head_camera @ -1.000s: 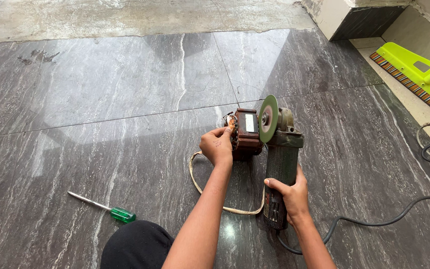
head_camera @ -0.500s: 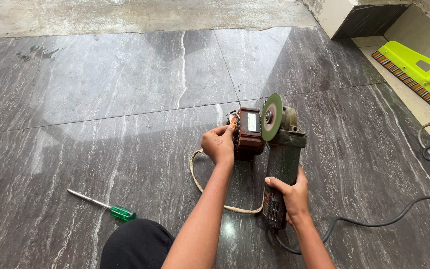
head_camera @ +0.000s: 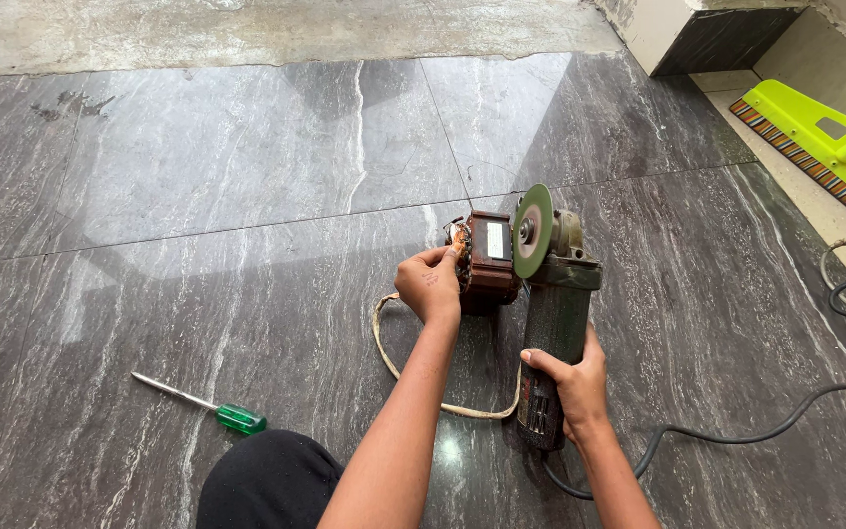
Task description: The person sits on the floor holding an electric motor stator and uses an angle grinder to grind the copper windings on one side, repositioning the stator repeatedly. They then move the stator onto a plastic chair seat and continue grinding the windings there.
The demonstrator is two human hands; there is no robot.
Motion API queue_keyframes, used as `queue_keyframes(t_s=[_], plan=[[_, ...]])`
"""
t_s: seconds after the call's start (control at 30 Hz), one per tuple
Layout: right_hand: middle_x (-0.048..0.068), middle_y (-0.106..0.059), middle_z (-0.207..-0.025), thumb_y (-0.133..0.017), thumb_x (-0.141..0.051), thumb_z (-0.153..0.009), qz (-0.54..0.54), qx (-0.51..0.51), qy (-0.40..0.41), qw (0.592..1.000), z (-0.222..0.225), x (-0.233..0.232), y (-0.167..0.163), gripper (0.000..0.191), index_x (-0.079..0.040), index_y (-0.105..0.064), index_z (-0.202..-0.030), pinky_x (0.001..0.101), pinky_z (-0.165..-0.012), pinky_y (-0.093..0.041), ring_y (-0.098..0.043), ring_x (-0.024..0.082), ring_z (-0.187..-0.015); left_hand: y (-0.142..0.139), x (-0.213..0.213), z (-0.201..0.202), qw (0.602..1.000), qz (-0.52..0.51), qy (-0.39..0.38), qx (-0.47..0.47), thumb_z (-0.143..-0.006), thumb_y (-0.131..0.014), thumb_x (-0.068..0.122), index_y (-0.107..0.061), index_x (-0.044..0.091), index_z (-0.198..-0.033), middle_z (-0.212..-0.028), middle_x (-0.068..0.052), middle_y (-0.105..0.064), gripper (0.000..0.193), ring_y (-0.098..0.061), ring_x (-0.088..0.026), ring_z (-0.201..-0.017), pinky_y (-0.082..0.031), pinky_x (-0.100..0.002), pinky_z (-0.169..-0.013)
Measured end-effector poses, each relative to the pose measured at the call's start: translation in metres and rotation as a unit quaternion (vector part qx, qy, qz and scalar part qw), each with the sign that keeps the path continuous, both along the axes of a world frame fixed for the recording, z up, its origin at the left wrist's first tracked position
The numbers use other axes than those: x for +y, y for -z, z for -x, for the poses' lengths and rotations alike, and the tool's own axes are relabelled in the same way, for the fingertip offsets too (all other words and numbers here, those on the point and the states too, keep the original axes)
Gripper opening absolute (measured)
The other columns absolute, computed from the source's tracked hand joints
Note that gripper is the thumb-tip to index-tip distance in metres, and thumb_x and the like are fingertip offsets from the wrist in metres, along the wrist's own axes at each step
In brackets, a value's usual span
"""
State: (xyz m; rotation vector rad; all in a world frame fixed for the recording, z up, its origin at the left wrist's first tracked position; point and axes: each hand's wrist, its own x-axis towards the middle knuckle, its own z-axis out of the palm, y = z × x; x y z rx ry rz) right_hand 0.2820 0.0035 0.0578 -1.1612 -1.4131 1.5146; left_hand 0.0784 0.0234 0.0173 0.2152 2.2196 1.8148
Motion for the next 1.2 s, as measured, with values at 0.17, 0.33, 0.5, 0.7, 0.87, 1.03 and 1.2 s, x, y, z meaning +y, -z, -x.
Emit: queue_keyframes(t_s=[0.17, 0.33, 0.5, 0.7, 0.87, 1.03, 1.2], plan=[[0.009, -0.067, -0.091, -0.078, -0.004, -0.065, -0.007, -0.012, 0.000, 1.000, 0.0010, -0.0009, -0.0024, 0.056, -0.003, -0.057, -0.117, 0.0340, -0.059, -0.060, -0.068, 0.018, -0.068, -0.0030, -0.0006, 0.0001, 1.000, 0.013, 0.002, -0.016, -0.078, -0.086, 0.022, -0.084, 0.013, -0.087, -0.079, -0.007, -0.080, 0.013, -0.076, -0.019, -0.072, -0.059, -0.033, -0.072], [0.009, -0.067, -0.090, -0.078, -0.004, -0.065, 0.000, -0.014, 0.004, 1.000, 0.0003, -0.0008, -0.0024, 0.057, -0.003, -0.057, -0.118, 0.0345, -0.059, -0.060, -0.068, 0.019, -0.067, -0.0049, -0.0013, -0.0007, 1.000, 0.019, 0.008, -0.008, -0.078, -0.086, 0.022, -0.085, 0.013, -0.087, -0.080, -0.006, -0.080, 0.012, -0.076, -0.019, -0.072, -0.059, -0.033, -0.072], [0.009, -0.068, -0.091, -0.078, -0.004, -0.065, -0.004, -0.010, 0.005, 1.000, 0.0002, -0.0002, -0.0005, 0.057, -0.003, -0.057, -0.118, 0.0333, -0.060, -0.060, -0.068, 0.018, -0.069, -0.0044, -0.0011, -0.0012, 1.000, 0.012, 0.005, -0.004, -0.078, -0.086, 0.022, -0.084, 0.013, -0.087, -0.080, -0.006, -0.080, 0.013, -0.076, -0.019, -0.072, -0.059, -0.033, -0.072], [0.009, -0.068, -0.091, -0.078, -0.003, -0.066, -0.011, -0.012, 0.003, 1.000, 0.0005, -0.0003, 0.0004, 0.056, -0.003, -0.057, -0.118, 0.0327, -0.060, -0.060, -0.068, 0.017, -0.069, -0.0038, -0.0007, -0.0012, 1.000, 0.014, 0.006, -0.010, -0.078, -0.086, 0.022, -0.085, 0.013, -0.087, -0.080, -0.006, -0.080, 0.013, -0.076, -0.018, -0.072, -0.059, -0.033, -0.072], [0.009, -0.067, -0.088, -0.078, -0.003, -0.065, -0.006, -0.003, 0.005, 1.000, 0.0018, -0.0013, -0.0003, 0.055, -0.002, -0.056, -0.116, 0.0334, -0.055, -0.059, -0.067, 0.018, -0.064, -0.0033, -0.0005, -0.0003, 1.000, 0.012, 0.003, -0.009, -0.077, -0.087, 0.022, -0.085, 0.013, -0.087, -0.080, -0.006, -0.080, 0.013, -0.076, -0.019, -0.072, -0.058, -0.034, -0.072], [0.009, -0.067, -0.088, -0.078, -0.002, -0.066, -0.007, -0.005, 0.008, 1.000, 0.0022, -0.0025, -0.0018, 0.053, -0.002, -0.056, -0.115, 0.0334, -0.055, -0.059, -0.067, 0.018, -0.064, -0.0007, 0.0015, -0.0011, 1.000, 0.006, -0.003, -0.006, -0.078, -0.085, 0.020, -0.085, 0.012, -0.087, -0.081, -0.006, -0.080, 0.012, -0.077, -0.019, -0.074, -0.059, -0.033, -0.073], [0.011, -0.065, -0.085, -0.077, -0.003, -0.066, 0.014, -0.027, 0.015, 0.999, 0.0019, -0.0023, -0.0022, 0.053, -0.003, -0.056, -0.114, 0.0362, -0.049, -0.056, -0.064, 0.021, -0.058, 0.0009, 0.0035, -0.0018, 1.000, 0.013, -0.003, -0.015, -0.078, -0.085, 0.020, -0.084, 0.012, -0.087, -0.080, -0.007, -0.080, 0.012, -0.077, -0.019, -0.073, -0.060, -0.033, -0.073]])
